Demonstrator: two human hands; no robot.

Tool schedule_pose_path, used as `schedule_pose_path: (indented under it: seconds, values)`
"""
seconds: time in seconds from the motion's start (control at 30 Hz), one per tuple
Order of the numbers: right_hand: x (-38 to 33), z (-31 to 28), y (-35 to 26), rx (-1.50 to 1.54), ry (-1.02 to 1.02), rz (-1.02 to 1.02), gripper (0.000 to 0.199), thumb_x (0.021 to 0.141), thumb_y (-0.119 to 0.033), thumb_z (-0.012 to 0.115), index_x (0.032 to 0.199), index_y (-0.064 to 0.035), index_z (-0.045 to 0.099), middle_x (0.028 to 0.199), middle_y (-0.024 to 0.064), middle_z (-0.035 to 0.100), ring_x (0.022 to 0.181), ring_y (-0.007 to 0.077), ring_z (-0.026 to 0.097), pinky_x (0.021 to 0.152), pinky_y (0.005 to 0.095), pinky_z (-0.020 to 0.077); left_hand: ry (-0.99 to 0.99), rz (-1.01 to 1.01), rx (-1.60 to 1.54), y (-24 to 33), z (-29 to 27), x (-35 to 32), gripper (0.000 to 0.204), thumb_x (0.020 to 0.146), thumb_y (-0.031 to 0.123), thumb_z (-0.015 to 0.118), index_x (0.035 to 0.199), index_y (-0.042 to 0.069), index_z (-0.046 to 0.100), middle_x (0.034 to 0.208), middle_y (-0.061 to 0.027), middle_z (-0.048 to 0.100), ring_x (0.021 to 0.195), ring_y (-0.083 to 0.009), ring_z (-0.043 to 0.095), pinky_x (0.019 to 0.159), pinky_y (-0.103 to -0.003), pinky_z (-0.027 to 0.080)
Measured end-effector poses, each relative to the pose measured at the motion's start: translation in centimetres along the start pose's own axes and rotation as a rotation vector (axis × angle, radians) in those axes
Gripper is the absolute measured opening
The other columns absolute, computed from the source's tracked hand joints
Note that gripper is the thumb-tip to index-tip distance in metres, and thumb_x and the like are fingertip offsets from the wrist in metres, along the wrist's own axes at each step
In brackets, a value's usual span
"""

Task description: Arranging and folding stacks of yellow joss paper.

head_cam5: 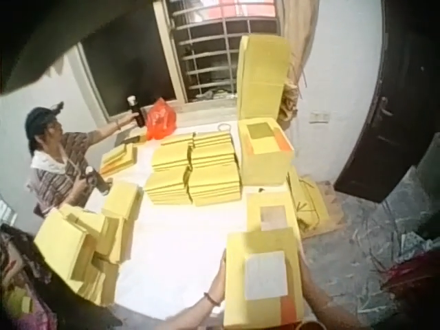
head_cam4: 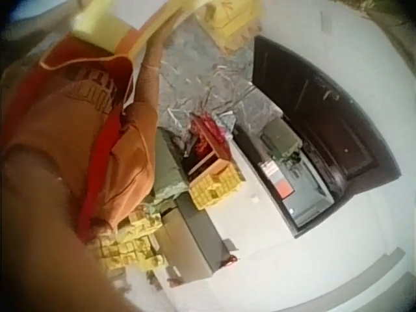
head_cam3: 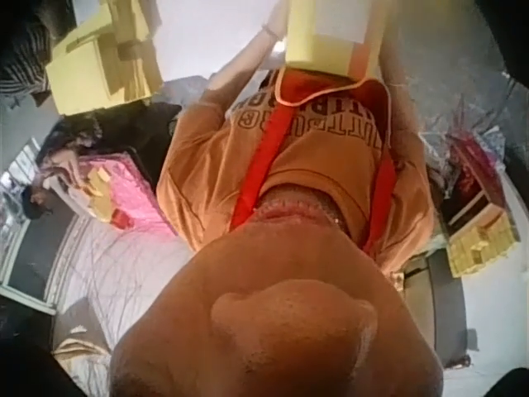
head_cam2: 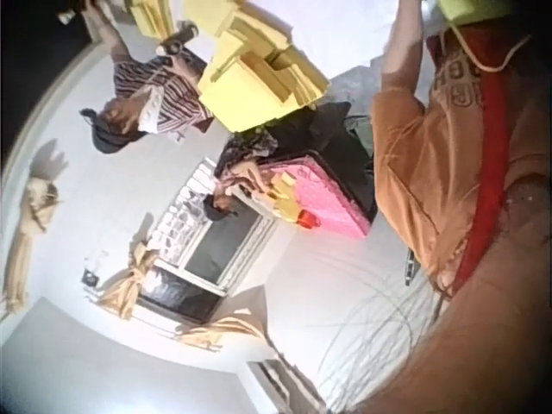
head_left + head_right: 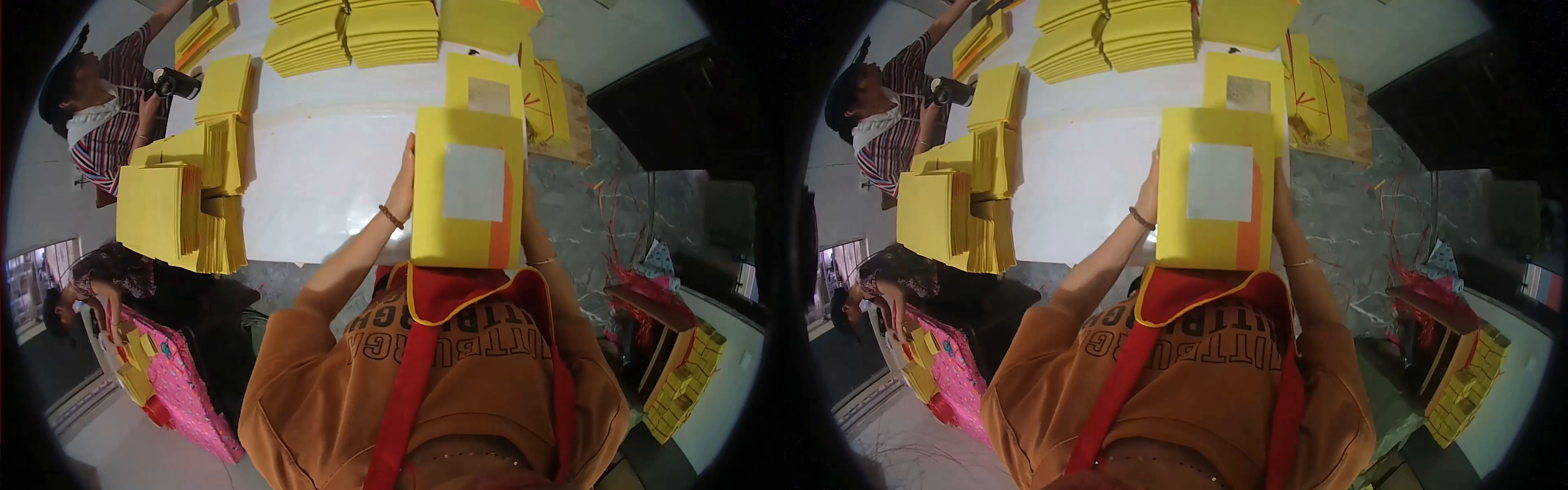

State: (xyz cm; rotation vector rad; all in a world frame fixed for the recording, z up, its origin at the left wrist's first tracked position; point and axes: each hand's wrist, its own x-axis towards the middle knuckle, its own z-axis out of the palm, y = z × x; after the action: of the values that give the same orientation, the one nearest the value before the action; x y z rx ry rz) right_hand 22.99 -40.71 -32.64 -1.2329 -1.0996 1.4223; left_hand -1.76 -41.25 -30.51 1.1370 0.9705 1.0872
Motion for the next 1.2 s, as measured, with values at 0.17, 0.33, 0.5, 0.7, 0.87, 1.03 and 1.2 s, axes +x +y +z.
schedule_pose_path:
  seconds: [0.17,0.33,0.5,0.7,0.87,1.03,1.2]
  values:
    - [-0.4,0.3,1.1,-0.100,-0.009,-0.006,0.055,0.097,-0.038,0.031,0.139,-0.0034,0.026,0.139,0.0113,0.035,0.128,0.0236,0.033,0.105,0.0323,0.0264,0.013,-0.202,-0.533,-1.0,0.0,-0.2,0.062,0.096,0.048,0.021,0.144,0.016,-0.001,0.144,-0.0089,0.024,0.128,-0.0195,0.032,0.101,-0.031,0.036]
    - [-0.8,1.3,-1.4,0.063,-0.031,0.071,0.055,0.097,-0.037,0.033,0.140,-0.0036,0.025,0.139,0.0119,0.035,0.129,0.0240,0.031,0.106,0.0326,0.0247,0.065,-0.239,-0.451,1.0,0.7,-0.8,0.058,0.097,0.046,0.023,0.143,0.013,0.012,0.137,-0.0083,0.034,0.122,-0.0175,0.038,0.099,-0.030,0.036]
    - [-1.2,0.2,-5.4,0.247,0.083,-0.112,0.051,0.095,-0.031,0.042,0.137,-0.0036,0.032,0.138,0.0119,0.036,0.127,0.0247,0.035,0.106,0.0346,0.0239,0.386,0.035,0.107,3.6,-0.5,-1.6,0.043,0.094,0.032,0.041,0.129,0.006,0.042,0.124,-0.0070,0.046,0.107,-0.0159,0.046,0.087,-0.030,0.039]
    - [-5.3,0.2,-9.9,-0.510,-0.198,-0.510,0.022,0.085,-0.017,0.055,0.105,-0.0077,0.062,0.115,0.0057,0.058,0.118,0.0274,0.045,0.104,0.0371,0.0250,-0.160,0.587,0.935,11.3,1.7,-5.7,0.040,0.078,0.023,0.065,0.113,0.009,0.054,0.117,-0.0100,0.051,0.102,-0.0279,0.048,0.087,-0.038,0.038]
    - [-5.5,0.6,-8.9,-0.572,-0.211,-0.586,0.014,0.078,-0.009,0.063,0.092,-0.0074,0.065,0.105,0.0042,0.062,0.119,0.0272,0.045,0.101,0.0389,0.0312,-0.511,0.644,1.243,11.9,4.5,-7.4,0.051,0.074,0.041,0.065,0.115,0.012,0.054,0.121,-0.0080,0.048,0.104,-0.0254,0.044,0.087,-0.038,0.032]
    - [-5.7,0.6,-8.2,-0.503,-0.214,-0.544,0.010,0.080,-0.011,0.061,0.088,-0.0064,0.065,0.105,0.0044,0.062,0.120,0.0280,0.043,0.100,0.0381,0.0322,-0.511,0.662,1.172,12.1,4.6,-7.3,0.043,0.075,0.035,0.066,0.109,0.011,0.058,0.110,-0.0069,0.054,0.097,-0.0238,0.048,0.082,-0.035,0.037]
    - [-5.6,0.7,-7.5,-0.440,-0.194,-0.534,0.014,0.085,-0.014,0.057,0.085,-0.0040,0.066,0.105,0.0050,0.062,0.121,0.0276,0.041,0.100,0.0375,0.0313,-0.517,0.616,0.908,12.4,4.7,-7.3,0.022,0.078,0.021,0.065,0.095,0.006,0.062,0.088,-0.0072,0.060,0.080,-0.0238,0.054,0.071,-0.033,0.043]
